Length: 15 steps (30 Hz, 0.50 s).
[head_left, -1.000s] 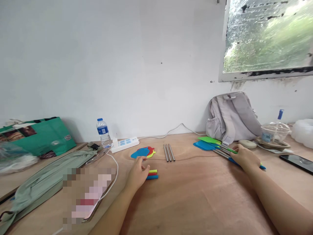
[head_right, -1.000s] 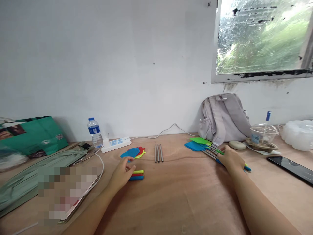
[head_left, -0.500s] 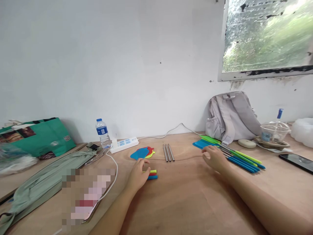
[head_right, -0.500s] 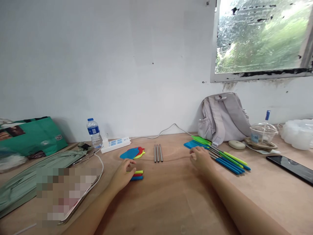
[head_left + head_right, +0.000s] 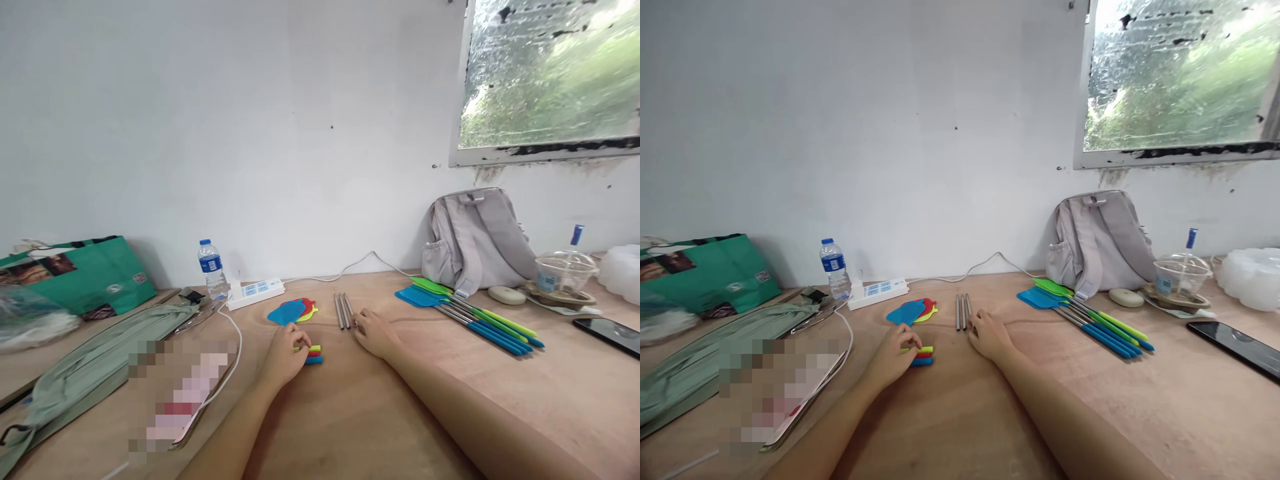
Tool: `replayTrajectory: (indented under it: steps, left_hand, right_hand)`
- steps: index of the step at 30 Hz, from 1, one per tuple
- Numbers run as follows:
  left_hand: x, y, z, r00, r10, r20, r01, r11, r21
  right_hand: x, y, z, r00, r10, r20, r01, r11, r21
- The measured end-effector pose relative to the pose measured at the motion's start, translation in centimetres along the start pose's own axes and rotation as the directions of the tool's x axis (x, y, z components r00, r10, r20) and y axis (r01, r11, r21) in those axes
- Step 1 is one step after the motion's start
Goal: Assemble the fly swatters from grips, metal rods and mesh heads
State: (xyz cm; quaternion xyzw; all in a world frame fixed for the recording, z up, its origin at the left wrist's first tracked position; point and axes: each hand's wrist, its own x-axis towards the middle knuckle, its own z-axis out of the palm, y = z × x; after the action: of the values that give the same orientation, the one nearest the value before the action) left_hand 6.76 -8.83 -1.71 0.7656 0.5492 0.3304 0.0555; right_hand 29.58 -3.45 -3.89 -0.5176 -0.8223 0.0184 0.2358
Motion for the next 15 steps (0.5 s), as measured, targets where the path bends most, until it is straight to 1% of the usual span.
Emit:
replayTrajectory:
  steps: [2,6,9,12,15]
  left_hand:
    - [0.0,0.2,-0.1,1.000,0.014,0.021,-0.014,1.000,0.025]
    - [-0.2,0.6,-0.3,0.999,0.004,0.051,-0.006,0.999,0.037]
    - [-0.3,0.9,-0.7,0.993,0.036,0.114,-0.041,0.998,0.043]
    - [-0.5,1.2,-1.1,0.971,0.110,0.211,-0.123,0.991,0.047]
    - [-0.6,1.4,-1.4,0.952,0.161,0.261,-0.170,0.985,0.013]
  right_hand:
    - [0.3,0.2,0.3,0.999,0.051,-0.014,-0.050,0.998,0.030]
    - [0.3,1.2,0.7,0.989,0.144,-0.022,-0.141,0.985,0.102]
    - [-0.1,2.2,0.6,0.976,0.214,-0.030,-0.204,0.959,0.197]
    - [-0.4,3.2,0.6,0.950,0.309,-0.050,-0.268,0.884,0.383]
    - [-0.4,4.0,0.8,0.903,0.423,-0.076,-0.313,0.767,0.560]
